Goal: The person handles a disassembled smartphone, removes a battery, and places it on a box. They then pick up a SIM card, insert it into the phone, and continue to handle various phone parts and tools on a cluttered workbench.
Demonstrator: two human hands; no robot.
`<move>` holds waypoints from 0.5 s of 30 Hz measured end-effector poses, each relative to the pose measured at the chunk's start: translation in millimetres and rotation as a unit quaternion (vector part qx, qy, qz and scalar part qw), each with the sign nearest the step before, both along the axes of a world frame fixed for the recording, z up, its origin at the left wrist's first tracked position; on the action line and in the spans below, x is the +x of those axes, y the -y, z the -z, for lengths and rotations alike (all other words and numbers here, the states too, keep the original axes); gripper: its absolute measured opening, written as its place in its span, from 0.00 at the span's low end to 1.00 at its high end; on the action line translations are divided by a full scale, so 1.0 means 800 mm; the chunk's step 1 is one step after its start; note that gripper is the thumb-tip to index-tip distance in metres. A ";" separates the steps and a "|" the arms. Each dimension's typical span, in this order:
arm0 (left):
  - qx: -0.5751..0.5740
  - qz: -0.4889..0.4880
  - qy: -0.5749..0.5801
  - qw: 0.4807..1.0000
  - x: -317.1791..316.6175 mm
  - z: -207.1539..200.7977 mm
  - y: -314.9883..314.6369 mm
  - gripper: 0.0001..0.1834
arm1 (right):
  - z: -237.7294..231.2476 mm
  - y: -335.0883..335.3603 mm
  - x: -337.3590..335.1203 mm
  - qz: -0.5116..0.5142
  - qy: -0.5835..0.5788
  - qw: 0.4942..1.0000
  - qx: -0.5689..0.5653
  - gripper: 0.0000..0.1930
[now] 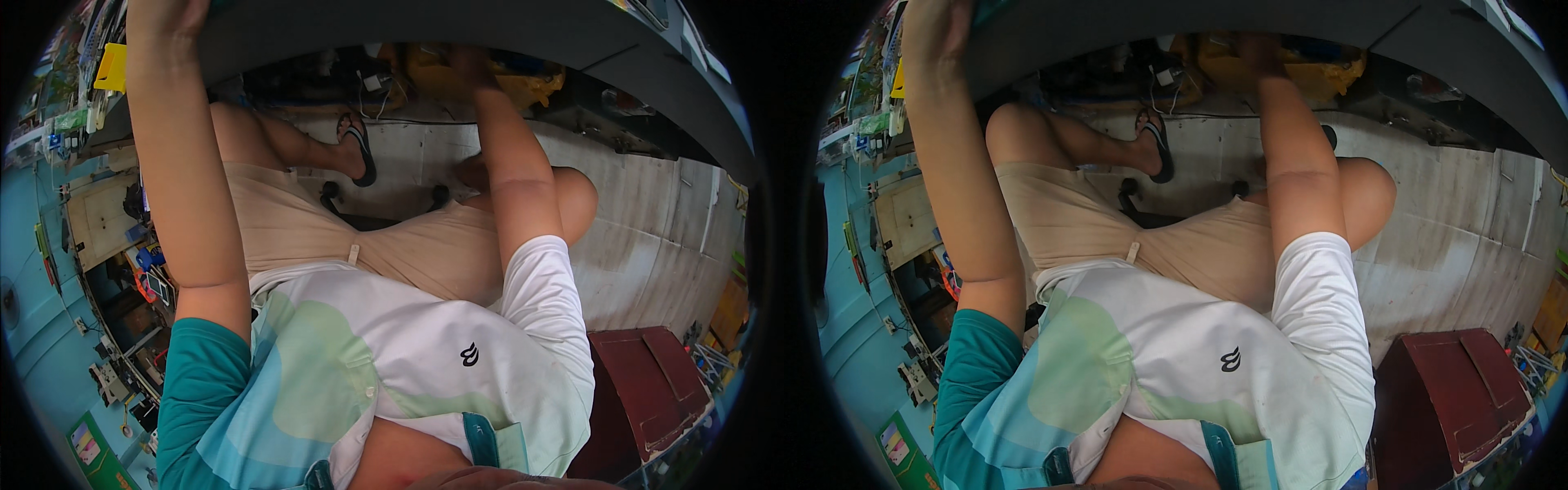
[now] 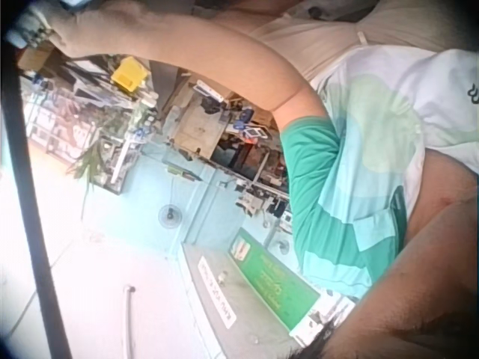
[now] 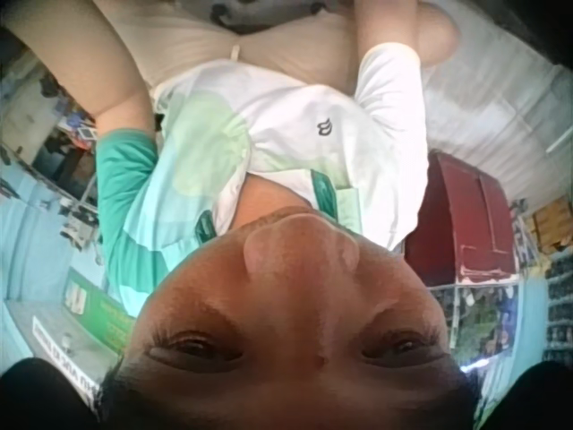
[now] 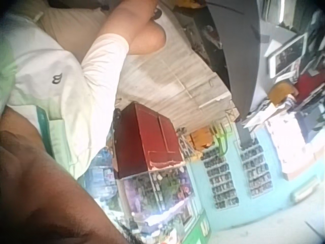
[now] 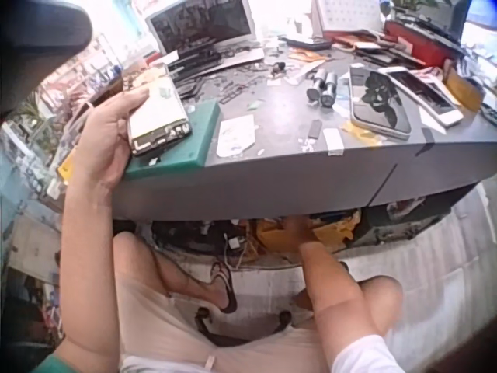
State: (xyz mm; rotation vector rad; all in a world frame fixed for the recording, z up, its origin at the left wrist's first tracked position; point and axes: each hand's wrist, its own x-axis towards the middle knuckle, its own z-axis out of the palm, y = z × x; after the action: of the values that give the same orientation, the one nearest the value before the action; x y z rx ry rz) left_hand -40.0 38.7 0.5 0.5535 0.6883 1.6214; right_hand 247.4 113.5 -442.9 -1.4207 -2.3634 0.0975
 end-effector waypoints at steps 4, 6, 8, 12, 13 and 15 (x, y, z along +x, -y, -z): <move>0.094 -0.021 -0.276 0.956 0.051 -0.004 0.026 0.17 | -0.006 0.002 0.006 0.019 -0.003 0.999 -0.030 0.25; 0.099 -0.007 -0.289 0.952 0.052 -0.008 0.031 0.17 | -0.015 0.007 0.004 0.029 -0.012 0.998 -0.049 0.26; 0.043 0.010 -0.100 0.994 0.024 -0.001 0.013 0.17 | -0.015 0.005 0.003 0.030 -0.021 0.998 -0.041 0.26; 0.018 0.002 -0.023 1.000 0.017 -0.002 0.008 0.17 | -0.019 -0.006 0.010 0.056 -0.062 0.996 0.001 0.26; 0.007 0.020 0.000 1.000 0.015 -0.003 0.007 0.17 | -0.020 -0.011 0.013 0.066 -0.073 0.995 0.014 0.26; -0.003 0.037 0.028 0.999 0.009 -0.003 0.006 0.17 | -0.023 -0.019 0.022 0.082 -0.084 0.992 0.041 0.26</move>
State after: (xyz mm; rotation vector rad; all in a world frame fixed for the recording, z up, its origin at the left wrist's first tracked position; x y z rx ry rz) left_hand -32.5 33.8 2.8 0.5219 0.6251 1.5600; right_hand 265.2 129.0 -424.3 -1.4989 -2.0830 0.0714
